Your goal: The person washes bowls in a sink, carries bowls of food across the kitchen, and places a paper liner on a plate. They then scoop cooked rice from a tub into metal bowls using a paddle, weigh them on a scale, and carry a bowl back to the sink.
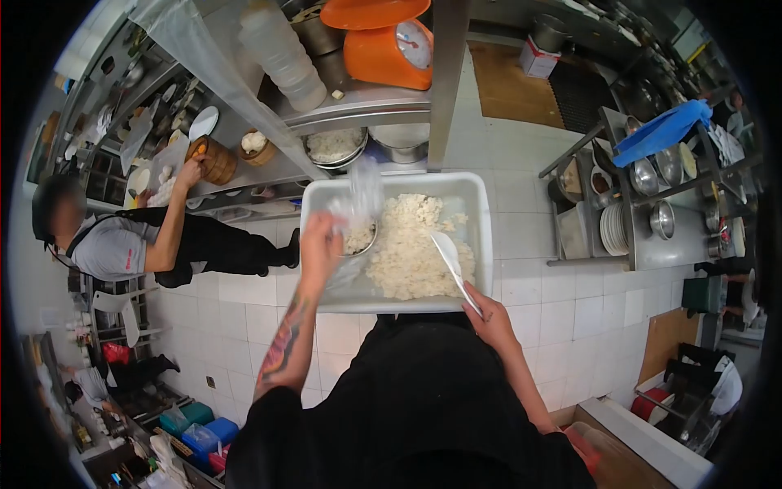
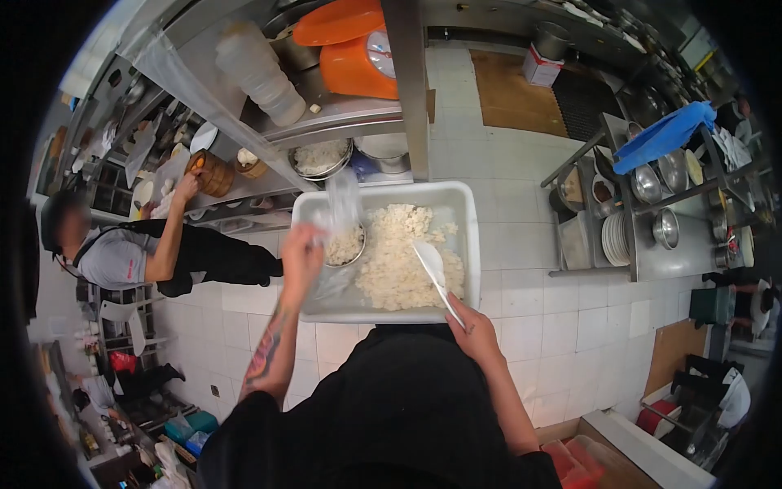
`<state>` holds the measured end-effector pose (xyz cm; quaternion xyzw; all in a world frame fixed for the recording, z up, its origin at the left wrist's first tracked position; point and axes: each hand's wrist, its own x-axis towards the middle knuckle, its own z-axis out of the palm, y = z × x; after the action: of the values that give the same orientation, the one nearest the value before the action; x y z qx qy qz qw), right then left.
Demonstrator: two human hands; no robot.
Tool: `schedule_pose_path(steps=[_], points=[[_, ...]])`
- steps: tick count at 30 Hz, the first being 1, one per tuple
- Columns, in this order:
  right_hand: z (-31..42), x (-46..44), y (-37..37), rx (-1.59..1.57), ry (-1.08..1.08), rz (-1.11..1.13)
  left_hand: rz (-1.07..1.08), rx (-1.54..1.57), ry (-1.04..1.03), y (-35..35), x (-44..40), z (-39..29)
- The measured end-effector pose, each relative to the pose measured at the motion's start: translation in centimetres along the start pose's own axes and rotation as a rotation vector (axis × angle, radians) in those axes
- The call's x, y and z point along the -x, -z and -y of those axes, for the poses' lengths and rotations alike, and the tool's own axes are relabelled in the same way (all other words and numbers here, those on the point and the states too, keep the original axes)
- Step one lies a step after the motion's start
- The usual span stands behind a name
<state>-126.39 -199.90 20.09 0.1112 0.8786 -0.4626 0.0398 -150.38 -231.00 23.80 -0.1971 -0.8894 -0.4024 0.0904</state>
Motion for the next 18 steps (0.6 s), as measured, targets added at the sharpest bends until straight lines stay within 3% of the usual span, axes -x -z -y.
schedule_pose_path(steps=[2,4,7,10,11,14,16,18], points=[[0.1,-0.2,-0.1,0.006,-0.009,0.017,0.237,0.027,-0.009,-0.8,6.4,3.6],[0.4,-0.7,-0.2,0.034,-0.020,0.052,0.631,-0.333,0.033,-2.2,11.9,9.2],[1.2,-1.7,0.1,0.062,0.025,0.113,0.686,-0.381,0.183,-2.6,13.4,11.2],[1.2,-2.7,0.4,0.116,0.070,0.136,0.616,-0.359,0.325,-0.5,9.1,7.6],[1.1,-2.9,0.4,0.118,0.070,0.136,0.535,-0.343,0.144,-0.6,8.8,8.9],[0.9,-3.0,0.5,0.161,0.048,0.119,0.621,-0.198,0.138,0.2,5.7,8.1],[1.1,-2.5,0.4,0.061,-0.054,0.118,0.437,0.272,0.352,-2.1,1.9,7.9],[0.6,-1.9,0.0,0.050,-0.083,0.124,0.220,0.787,0.737,-1.8,-5.1,2.6]])
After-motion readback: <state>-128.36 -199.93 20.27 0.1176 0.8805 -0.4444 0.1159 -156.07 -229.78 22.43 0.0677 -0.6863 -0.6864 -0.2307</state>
